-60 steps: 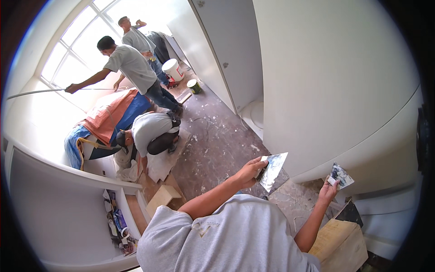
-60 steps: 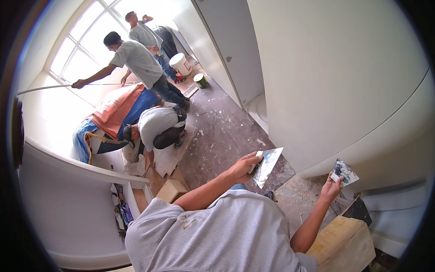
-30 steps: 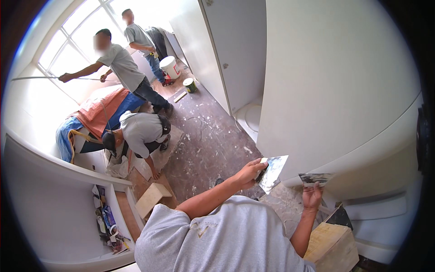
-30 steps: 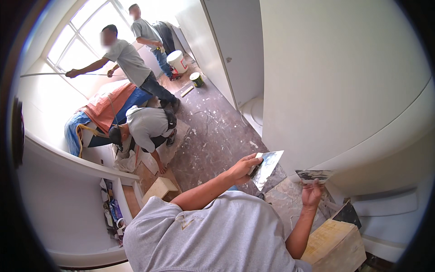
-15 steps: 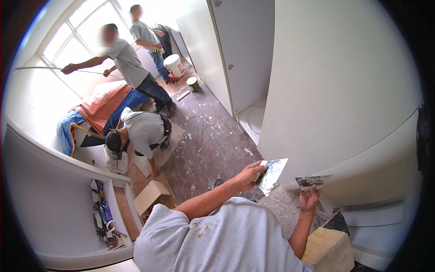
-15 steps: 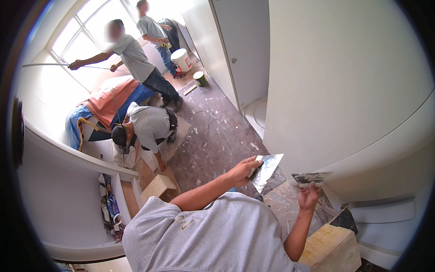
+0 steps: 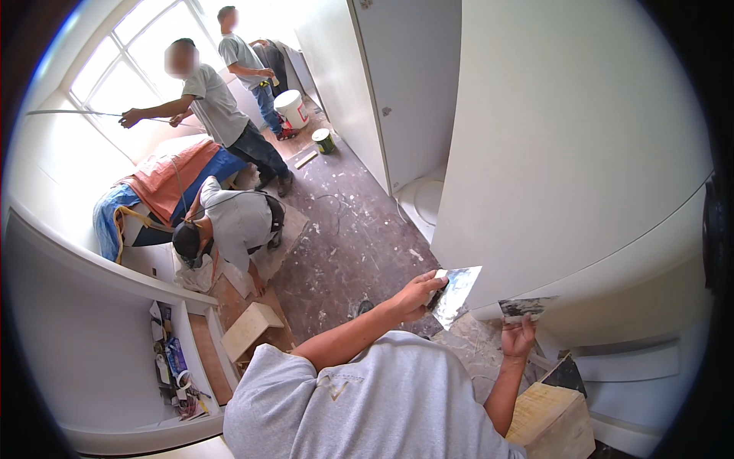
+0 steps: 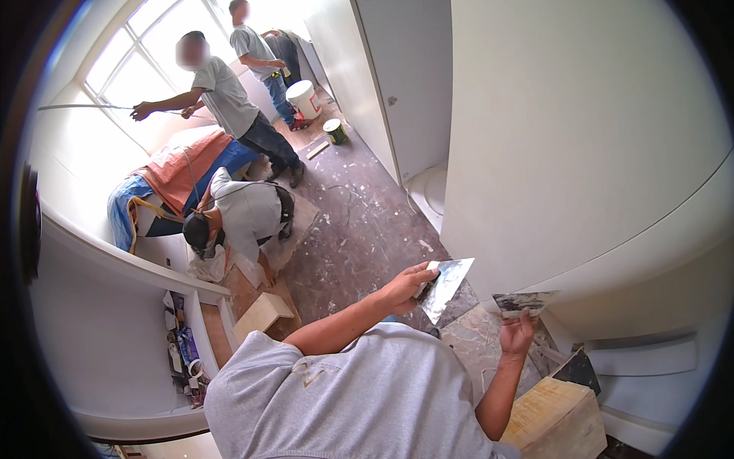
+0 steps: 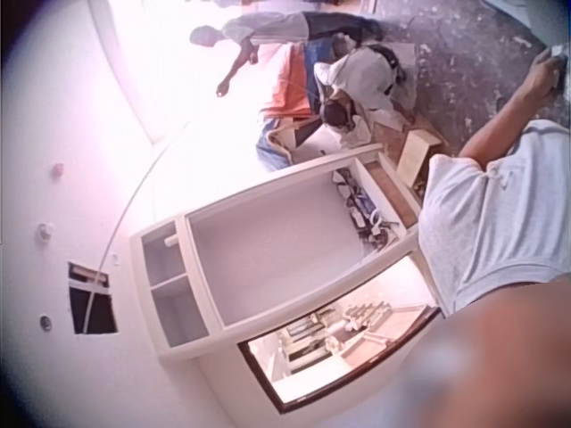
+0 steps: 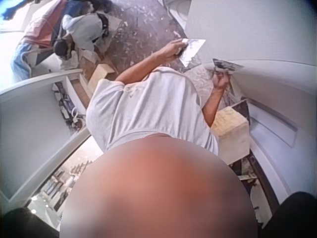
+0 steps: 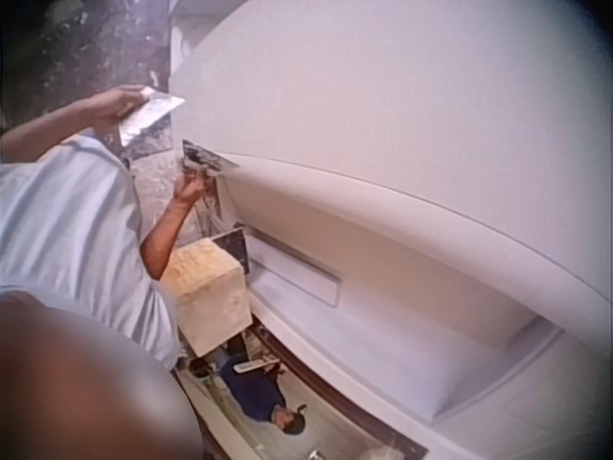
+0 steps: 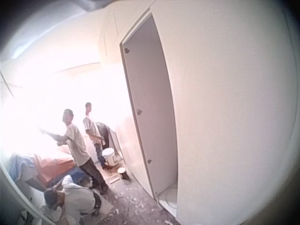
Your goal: Applying putty or filler to the seams and gaps of a built-in cabinet or wall unit using a putty knife.
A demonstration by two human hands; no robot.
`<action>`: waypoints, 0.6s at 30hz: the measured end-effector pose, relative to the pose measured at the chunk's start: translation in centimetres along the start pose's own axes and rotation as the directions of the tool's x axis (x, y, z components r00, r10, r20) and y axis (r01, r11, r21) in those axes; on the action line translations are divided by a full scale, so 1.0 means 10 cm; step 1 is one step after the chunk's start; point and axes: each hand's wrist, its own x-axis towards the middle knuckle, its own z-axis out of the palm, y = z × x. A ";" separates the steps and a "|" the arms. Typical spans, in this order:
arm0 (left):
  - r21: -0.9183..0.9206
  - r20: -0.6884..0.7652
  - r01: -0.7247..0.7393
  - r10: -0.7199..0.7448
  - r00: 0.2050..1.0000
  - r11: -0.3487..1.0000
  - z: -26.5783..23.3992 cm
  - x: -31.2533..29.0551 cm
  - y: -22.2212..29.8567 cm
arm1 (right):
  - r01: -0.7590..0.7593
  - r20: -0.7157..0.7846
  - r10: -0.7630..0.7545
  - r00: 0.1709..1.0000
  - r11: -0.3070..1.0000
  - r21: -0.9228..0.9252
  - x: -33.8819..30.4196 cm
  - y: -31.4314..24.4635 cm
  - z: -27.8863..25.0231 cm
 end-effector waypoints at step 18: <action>0.039 -0.016 -0.016 0.016 1.000 0.999 0.01 -0.01 0.00 | -0.024 -0.010 0.024 1.000 1.000 0.016 0.06 0.02 0.09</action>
